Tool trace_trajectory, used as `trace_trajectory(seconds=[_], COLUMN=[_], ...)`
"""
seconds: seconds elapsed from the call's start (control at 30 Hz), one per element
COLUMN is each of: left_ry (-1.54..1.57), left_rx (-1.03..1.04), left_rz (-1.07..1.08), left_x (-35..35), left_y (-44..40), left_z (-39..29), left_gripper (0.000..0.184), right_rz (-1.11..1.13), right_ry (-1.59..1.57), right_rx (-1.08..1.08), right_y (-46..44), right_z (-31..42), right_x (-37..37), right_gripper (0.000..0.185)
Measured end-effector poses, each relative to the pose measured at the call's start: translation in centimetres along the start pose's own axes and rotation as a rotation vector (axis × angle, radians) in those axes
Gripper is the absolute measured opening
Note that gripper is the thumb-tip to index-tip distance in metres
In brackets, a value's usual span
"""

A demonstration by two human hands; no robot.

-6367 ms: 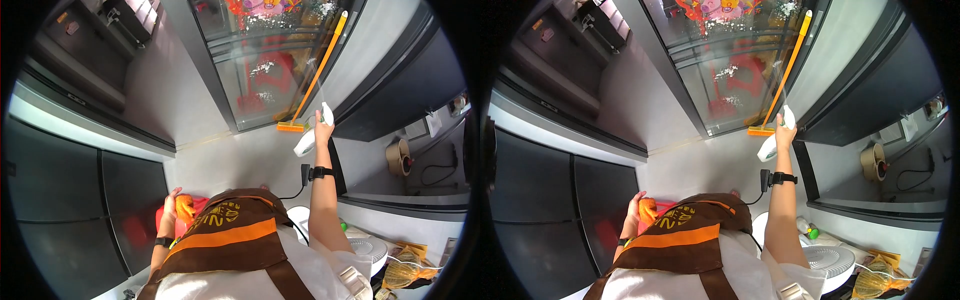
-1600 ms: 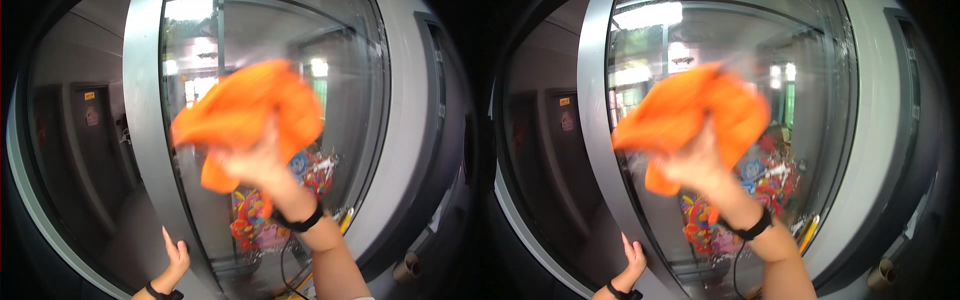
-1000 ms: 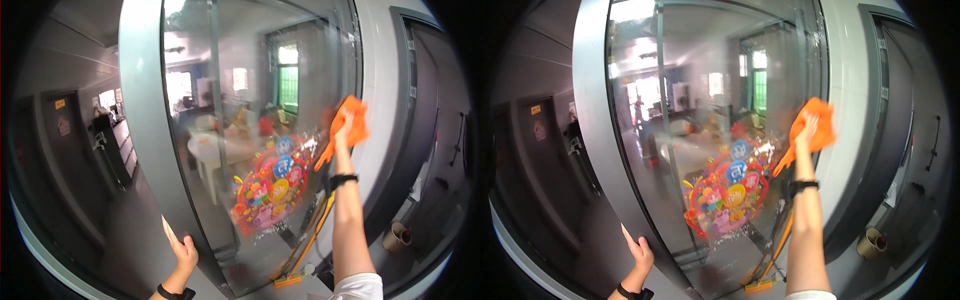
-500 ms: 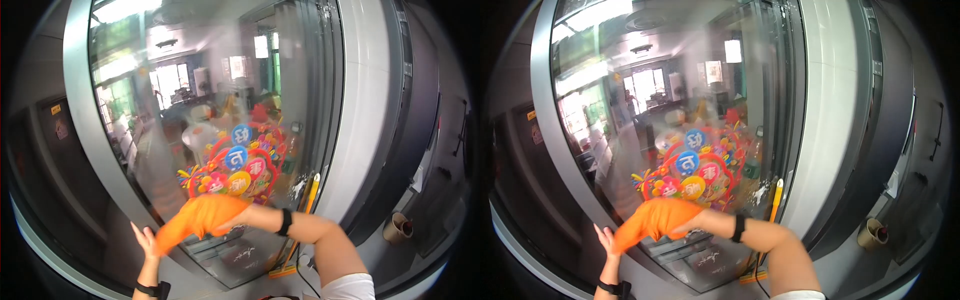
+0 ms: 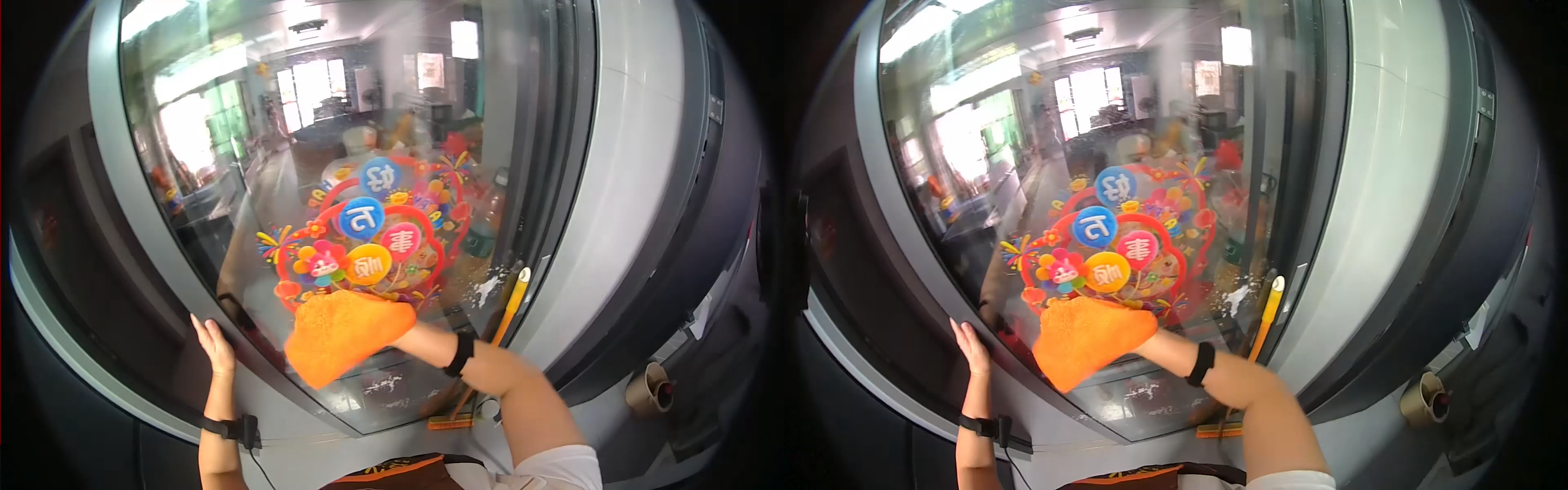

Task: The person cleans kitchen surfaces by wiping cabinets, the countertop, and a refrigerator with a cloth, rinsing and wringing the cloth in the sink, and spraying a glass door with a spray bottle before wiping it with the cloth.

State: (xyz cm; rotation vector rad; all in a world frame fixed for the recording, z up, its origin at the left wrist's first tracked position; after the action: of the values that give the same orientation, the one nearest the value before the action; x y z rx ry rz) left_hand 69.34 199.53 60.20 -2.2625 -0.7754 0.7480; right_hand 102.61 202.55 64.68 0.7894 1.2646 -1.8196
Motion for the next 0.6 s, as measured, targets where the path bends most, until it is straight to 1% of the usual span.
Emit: trace_trajectory(seconds=[0.03, 0.07, 0.1, 0.13, 0.17, 0.2, 0.23, 0.27, 0.3, 0.33, 0.4, 0.43, 0.47, 0.5, 0.53, 0.57, 0.6], left_ry=[0.061, 0.055, 0.041, 0.030, 0.061, 0.092, 0.139, 0.186, 0.177, 0.165, 0.178, 0.234, 0.284, 0.271, 0.273, 0.272, 0.271], left_rx=[0.037, 0.085, 0.118, 0.150, 0.133, 0.140, 0.151, 0.172, 0.168, 0.163, 0.170, 0.171, 0.158, 0.131, 0.147, 0.167, 0.196], left_rz=[0.048, 0.069, 0.072, 0.076, 0.078, 0.093, 0.105, 0.107, 0.092, 0.083, 0.105, 0.133, 0.160, 0.142, 0.187, 0.225, 0.262], left_x=[0.1, 0.1, 0.1, 0.3, 0.5, 0.5, 0.6, 0.7, 0.7, 0.6, 0.8, 1.0, 1.2, 0.8, 0.8, 0.6, 0.1], left_y=[-0.1, -0.2, -0.3, -0.4, -0.3, -0.4, -0.2, -0.5, -0.5, -0.3, -0.3, -0.5, -0.3, 0.2, 0.4, 0.3, -0.2], left_z=[-1.0, -1.0, -1.3, -1.6, -1.7, -2.2, -3.0, -3.4, -2.5, -1.6, -1.1, -1.7, -2.5, -3.0, -3.8, -4.6, -5.3], left_gripper=[0.056, 0.056, 0.056, 0.055, 0.055, 0.063, 0.063, 0.064, 0.060, 0.057, 0.059, 0.063, 0.066, 0.066, 0.067, 0.069, 0.070], right_rz=[0.022, -0.038, -0.156, -0.288, -0.418, -0.540, -0.634, -0.709, -0.731, -0.925, -1.039, -0.893, -0.668, -0.352, -0.110, -0.008, 0.143], right_ry=[0.022, 0.121, 0.241, 0.337, 0.416, 0.465, 0.486, 0.485, 0.436, 0.914, 1.382, 1.217, 1.200, 0.995, 0.280, -0.445, -1.076], right_rx=[-0.011, 0.019, 0.091, 0.176, 0.270, 0.377, 0.488, 0.603, 0.725, 0.503, 0.175, 0.214, 0.301, 0.066, -0.021, -0.003, 0.193], right_y=[-0.3, -1.1, -1.8, -2.1, -2.1, -1.2, 0.1, 1.7, 1.4, 0.3, -5.5, -7.9, -8.7, -8.6, -7.6, -6.4, -4.9], right_z=[-0.4, 0.5, 1.5, 2.1, 2.0, 1.2, -0.1, -1.4, -0.5, 1.2, 5.8, 6.8, 5.9, 0.0, -0.9, -1.7, -5.6], right_x=[-1.5, -6.3, -12.3, -18.8, -25.6, -32.2, -38.6, -43.6, -44.7, -42.1, -28.8, -20.9, -12.4, -1.4, 3.3, 8.1, 14.1], right_gripper=[0.057, 0.056, 0.054, 0.053, 0.051, 0.050, 0.048, 0.047, 0.046, 0.050, 0.055, 0.056, 0.062, 0.060, 0.057, 0.055, 0.044])
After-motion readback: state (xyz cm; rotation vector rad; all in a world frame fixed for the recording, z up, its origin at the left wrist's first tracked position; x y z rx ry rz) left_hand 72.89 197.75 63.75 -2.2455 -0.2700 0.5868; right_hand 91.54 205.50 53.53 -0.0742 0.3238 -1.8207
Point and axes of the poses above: each hand's wrist, its own y-axis away from the middle knuckle, its own x-axis out of the palm, z = x × y, the point moved 6 cm from there along -y, towards the middle knuckle, and after that the axes turned 15 degrees about z, right-handed, at the moved point
